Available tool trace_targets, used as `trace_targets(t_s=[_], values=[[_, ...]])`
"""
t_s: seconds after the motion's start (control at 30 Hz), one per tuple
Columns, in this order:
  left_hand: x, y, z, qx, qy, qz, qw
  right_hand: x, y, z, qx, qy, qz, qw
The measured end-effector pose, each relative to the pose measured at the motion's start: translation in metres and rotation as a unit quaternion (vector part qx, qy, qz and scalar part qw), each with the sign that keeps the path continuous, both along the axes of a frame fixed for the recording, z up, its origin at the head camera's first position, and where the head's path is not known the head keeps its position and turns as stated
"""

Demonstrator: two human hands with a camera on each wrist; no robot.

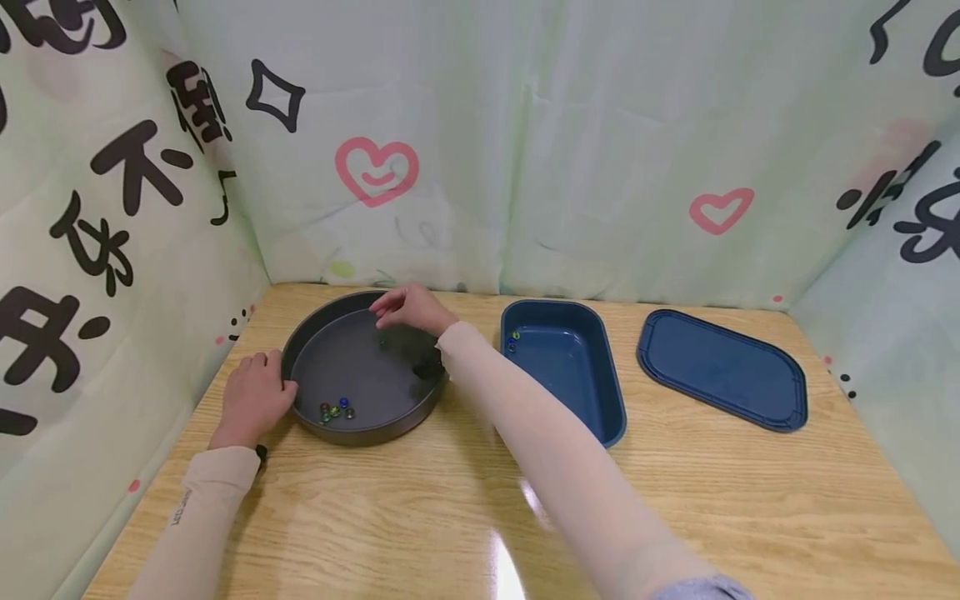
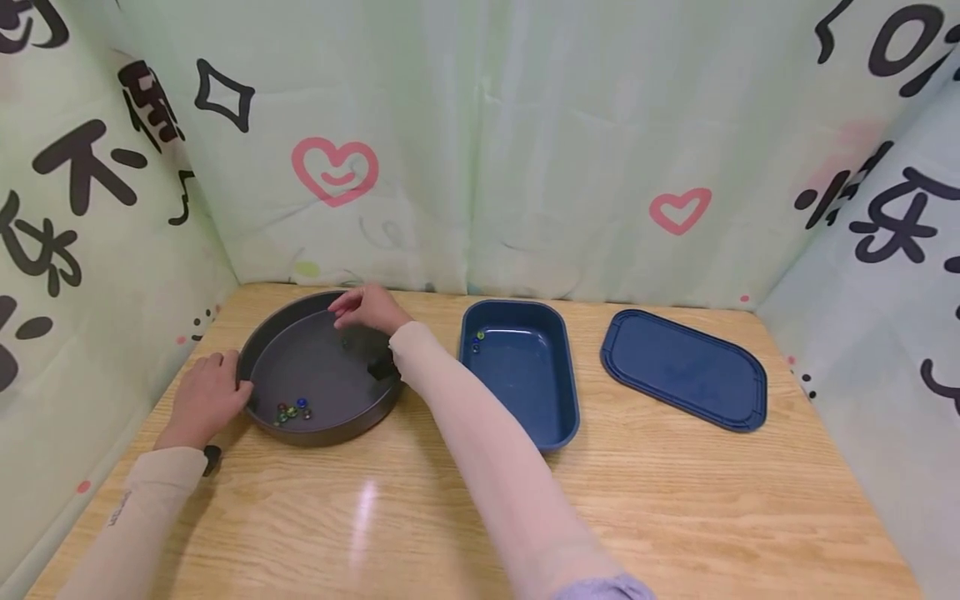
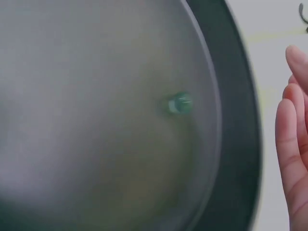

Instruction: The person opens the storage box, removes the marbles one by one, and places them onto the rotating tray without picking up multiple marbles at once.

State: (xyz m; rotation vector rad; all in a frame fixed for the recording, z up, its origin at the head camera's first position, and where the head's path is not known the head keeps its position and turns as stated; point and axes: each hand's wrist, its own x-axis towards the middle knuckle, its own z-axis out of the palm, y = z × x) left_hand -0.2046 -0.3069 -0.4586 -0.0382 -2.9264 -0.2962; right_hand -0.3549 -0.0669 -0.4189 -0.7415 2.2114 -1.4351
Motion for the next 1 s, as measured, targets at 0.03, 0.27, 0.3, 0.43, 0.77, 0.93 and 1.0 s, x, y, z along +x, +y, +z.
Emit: trace_targets(t_s=[0.03, 0.27, 0.3, 0.43, 0.77, 0.93, 1.0], values=[[0.000, 0.000, 0.000, 0.001, 0.001, 0.001, 1.0000, 0.001, 0.001, 0.005, -0.006, -0.001, 0.007, 1.0000], [-0.001, 0.001, 0.000, 0.004, 0.001, 0.003, 1.0000, 0.003, 0.015, 0.038, -0.027, 0.022, 0.037, 0.9987], [-0.001, 0.001, 0.000, 0.004, 0.000, 0.002, 1.0000, 0.003, 0.017, 0.042, -0.026, 0.027, 0.041, 0.9985], [-0.001, 0.001, -0.001, 0.006, -0.002, 0.001, 1.0000, 0.004, 0.031, 0.055, -0.027, 0.034, 0.058, 0.9974], [-0.001, 0.002, 0.000, 0.005, -0.002, 0.002, 1.0000, 0.009, 0.079, 0.073, -0.036, 0.046, 0.065, 0.9962], [0.000, 0.001, 0.000, 0.008, -0.005, 0.005, 0.9999, 0.010, 0.107, 0.072, -0.035, 0.042, 0.038, 0.9978], [0.001, 0.001, 0.001, 0.011, -0.009, 0.005, 0.9999, 0.010, 0.119, 0.070, -0.036, 0.036, 0.019, 0.9985]])
